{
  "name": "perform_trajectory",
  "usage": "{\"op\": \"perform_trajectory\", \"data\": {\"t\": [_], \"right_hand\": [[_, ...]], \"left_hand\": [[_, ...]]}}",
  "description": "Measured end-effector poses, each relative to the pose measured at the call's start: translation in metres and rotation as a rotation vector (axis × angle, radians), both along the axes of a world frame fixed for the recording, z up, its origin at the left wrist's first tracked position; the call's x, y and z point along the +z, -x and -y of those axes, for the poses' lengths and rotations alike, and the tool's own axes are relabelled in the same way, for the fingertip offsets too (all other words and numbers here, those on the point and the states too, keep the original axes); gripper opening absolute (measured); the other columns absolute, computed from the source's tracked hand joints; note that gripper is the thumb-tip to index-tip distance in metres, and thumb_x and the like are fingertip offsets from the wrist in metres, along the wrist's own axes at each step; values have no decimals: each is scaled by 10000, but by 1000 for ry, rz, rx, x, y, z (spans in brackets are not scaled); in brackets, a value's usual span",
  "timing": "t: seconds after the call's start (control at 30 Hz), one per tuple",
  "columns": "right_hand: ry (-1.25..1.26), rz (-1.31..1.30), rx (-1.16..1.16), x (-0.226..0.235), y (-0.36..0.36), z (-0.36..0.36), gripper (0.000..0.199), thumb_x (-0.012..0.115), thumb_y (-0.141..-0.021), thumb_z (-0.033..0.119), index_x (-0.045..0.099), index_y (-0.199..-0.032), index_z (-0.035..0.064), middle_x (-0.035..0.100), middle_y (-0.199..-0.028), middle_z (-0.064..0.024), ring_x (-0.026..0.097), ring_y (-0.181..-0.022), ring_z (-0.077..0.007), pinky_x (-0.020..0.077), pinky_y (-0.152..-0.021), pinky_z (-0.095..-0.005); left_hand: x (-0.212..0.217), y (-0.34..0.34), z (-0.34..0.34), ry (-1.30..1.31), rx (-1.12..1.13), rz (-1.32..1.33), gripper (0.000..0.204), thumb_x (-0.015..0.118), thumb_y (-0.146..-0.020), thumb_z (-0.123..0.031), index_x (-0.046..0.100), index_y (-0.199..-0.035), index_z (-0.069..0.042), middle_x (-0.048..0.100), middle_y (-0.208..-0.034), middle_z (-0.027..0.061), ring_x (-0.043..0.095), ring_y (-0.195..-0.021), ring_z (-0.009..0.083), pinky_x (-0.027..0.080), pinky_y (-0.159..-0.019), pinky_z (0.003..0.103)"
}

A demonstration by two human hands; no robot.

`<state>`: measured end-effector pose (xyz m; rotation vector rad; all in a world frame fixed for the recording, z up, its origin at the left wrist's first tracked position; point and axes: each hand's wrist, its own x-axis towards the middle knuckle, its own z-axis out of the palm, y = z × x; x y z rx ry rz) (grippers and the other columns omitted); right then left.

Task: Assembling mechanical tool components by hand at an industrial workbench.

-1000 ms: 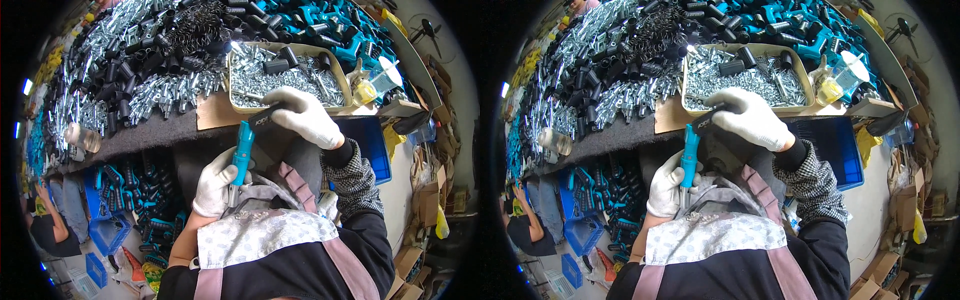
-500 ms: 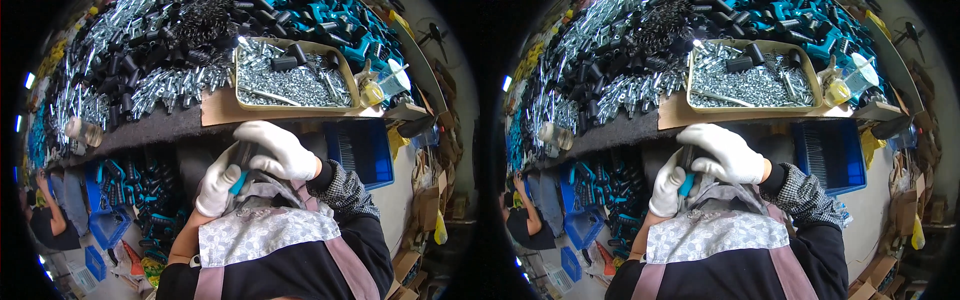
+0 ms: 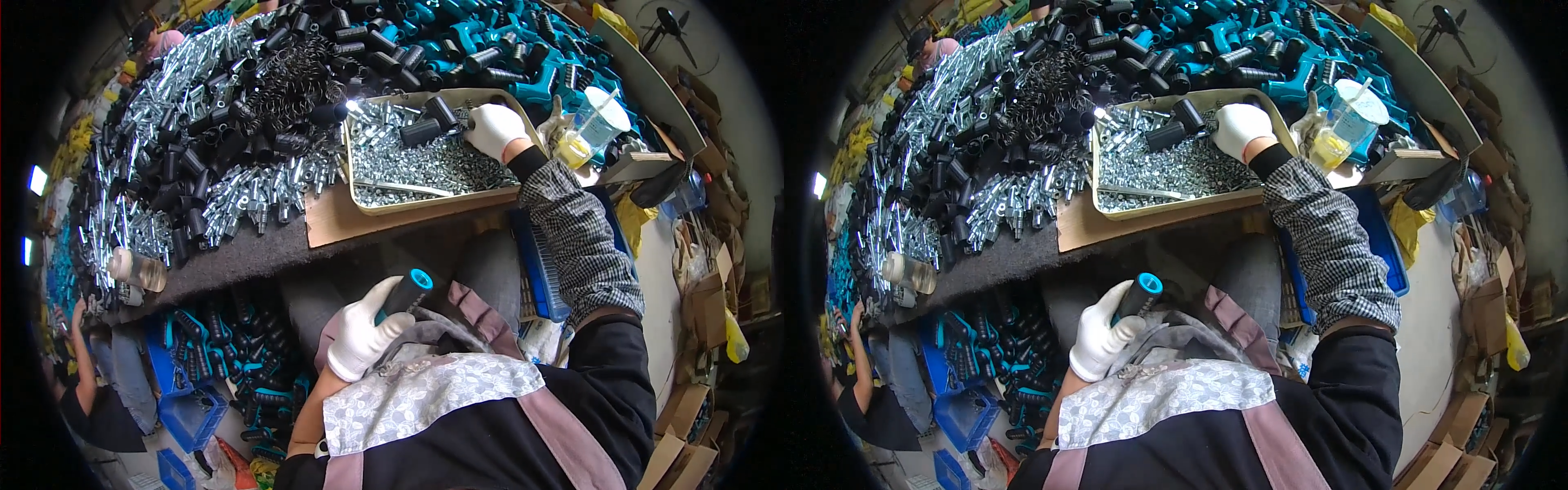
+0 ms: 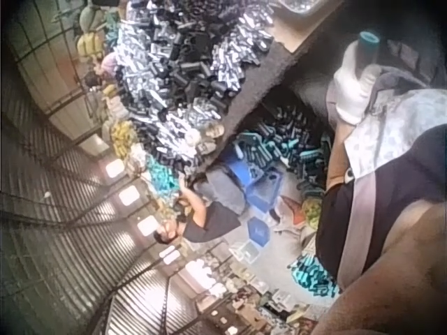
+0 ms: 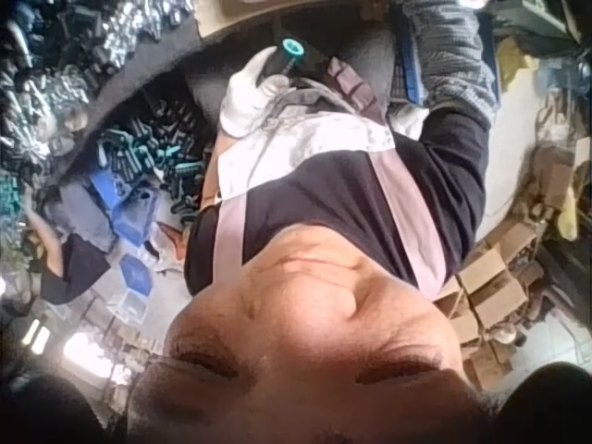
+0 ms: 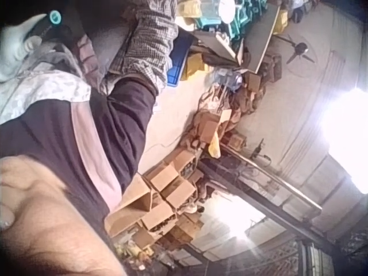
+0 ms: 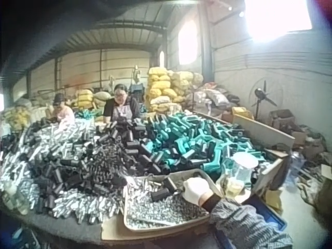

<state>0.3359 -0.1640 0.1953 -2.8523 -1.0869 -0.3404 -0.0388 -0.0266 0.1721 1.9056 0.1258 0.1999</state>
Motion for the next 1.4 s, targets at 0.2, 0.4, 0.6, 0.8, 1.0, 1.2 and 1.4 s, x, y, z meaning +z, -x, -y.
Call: {"op": "perform_trajectory", "data": {"t": [0.2,0.4,0.6,0.8,1.0,1.2,1.4], "right_hand": [[49,-17,-30,-5,-1,-1,219,632,-806,232,766,-833,61,731,-867,-197,720,-845,-363,566,-769,-445],[11,137,-2,5,16,-2,191,624,-796,203,756,-791,65,724,-826,-193,716,-812,-368,565,-735,-445],[-665,-154,223,26,34,24,246,640,-878,191,701,-1033,10,714,-933,-170,698,-842,-299,538,-755,-382],[-508,-671,817,57,165,12,154,662,-900,171,701,-1002,62,695,-911,-133,679,-878,-335,542,-797,-404],[-567,-472,828,31,192,-1,80,666,-879,140,666,-943,92,663,-814,-107,673,-775,-328,531,-689,-396],[-620,-667,800,30,192,-18,144,616,-957,196,660,-1037,85,698,-885,-107,700,-837,-303,554,-743,-373],[-515,-705,749,35,193,-26,211,602,-965,232,654,-1083,64,696,-946,-153,691,-898,-331,548,-797,-392]], "left_hand": [[-1,4,3,-16,-2,51,667,707,-884,-535,593,-1285,-15,713,-955,175,729,-861,240,541,-744,323],[5,11,0,-70,21,39,647,712,-889,-509,591,-1289,-16,716,-959,178,730,-873,245,544,-751,335],[6,14,-8,-60,83,-63,697,677,-900,-553,573,-1296,10,713,-959,186,720,-870,242,538,-769,341],[3,-1,-14,90,114,-8,764,667,-887,-601,559,-1302,32,693,-931,167,678,-821,190,530,-741,319],[14,-8,-20,-175,30,83,665,747,-852,-480,594,-1251,29,705,-978,218,732,-906,307,550,-772,349],[3,-5,-18,-55,138,77,865,705,-794,-672,590,-1238,61,685,-821,112,697,-748,163,541,-690,306],[-10,-15,-25,-195,239,236,726,749,-827,-546,604,-1230,40,701,-1005,227,728,-911,323,566,-774,375]]}}
